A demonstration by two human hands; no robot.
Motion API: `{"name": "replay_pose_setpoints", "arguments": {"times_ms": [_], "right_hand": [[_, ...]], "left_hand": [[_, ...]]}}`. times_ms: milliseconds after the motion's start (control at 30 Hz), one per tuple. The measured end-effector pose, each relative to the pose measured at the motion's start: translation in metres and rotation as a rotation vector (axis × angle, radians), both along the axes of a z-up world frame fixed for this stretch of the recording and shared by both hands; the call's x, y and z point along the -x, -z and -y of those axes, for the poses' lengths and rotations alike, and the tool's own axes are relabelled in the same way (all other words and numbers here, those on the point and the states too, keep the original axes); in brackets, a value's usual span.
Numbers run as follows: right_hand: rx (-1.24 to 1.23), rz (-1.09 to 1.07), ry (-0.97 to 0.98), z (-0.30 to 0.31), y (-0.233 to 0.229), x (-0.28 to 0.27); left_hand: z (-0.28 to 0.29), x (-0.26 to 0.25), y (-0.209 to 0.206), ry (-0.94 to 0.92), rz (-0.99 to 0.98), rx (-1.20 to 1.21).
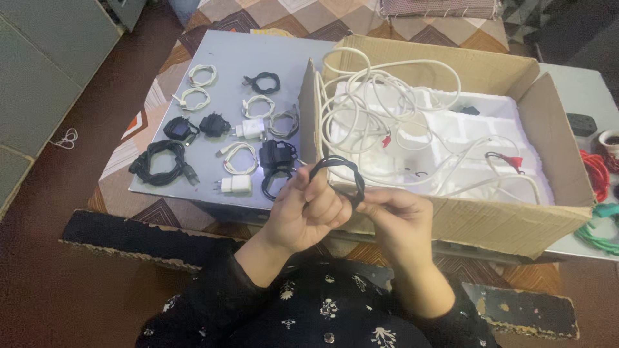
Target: The person organizes various electronic accessories on a table. They pick up black and white power adapters and cables from a cardboard box, coil them by hand, and place them in neat rows on the table surface.
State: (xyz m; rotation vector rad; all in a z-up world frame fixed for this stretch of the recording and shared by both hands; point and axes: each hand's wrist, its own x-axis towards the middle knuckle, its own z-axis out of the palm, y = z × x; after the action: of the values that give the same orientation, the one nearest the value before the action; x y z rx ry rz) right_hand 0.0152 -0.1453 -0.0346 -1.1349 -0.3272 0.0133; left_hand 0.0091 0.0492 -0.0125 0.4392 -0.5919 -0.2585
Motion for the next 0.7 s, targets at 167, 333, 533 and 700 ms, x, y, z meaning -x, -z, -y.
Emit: {"name": "replay_pose_setpoints", "arguments": {"times_ms": [167, 333, 533, 700], "right_hand": [[0.069, 0.007, 0.079, -0.026, -0.006, 0.010], [0.127, 0.077, 0.106, -0.042, -0.022, 0.018], [-0.025, 0.065, 0.130, -0.060, -0.029, 0.018], [-0.037, 0.124, 0.238, -0.060, -0.027, 0.016]], "left_hand": [[-0.018, -0.002, 0.005, -0.123, 0.095, -0.077], [-0.032, -0.003, 0.009, -0.133, 0.137, -0.140], [-0.040, -0.006, 0.007, -0.074, 0.194, -0.216], [-0.045, -0.003, 0.002, -0.141, 0.168, -0.441]]}}
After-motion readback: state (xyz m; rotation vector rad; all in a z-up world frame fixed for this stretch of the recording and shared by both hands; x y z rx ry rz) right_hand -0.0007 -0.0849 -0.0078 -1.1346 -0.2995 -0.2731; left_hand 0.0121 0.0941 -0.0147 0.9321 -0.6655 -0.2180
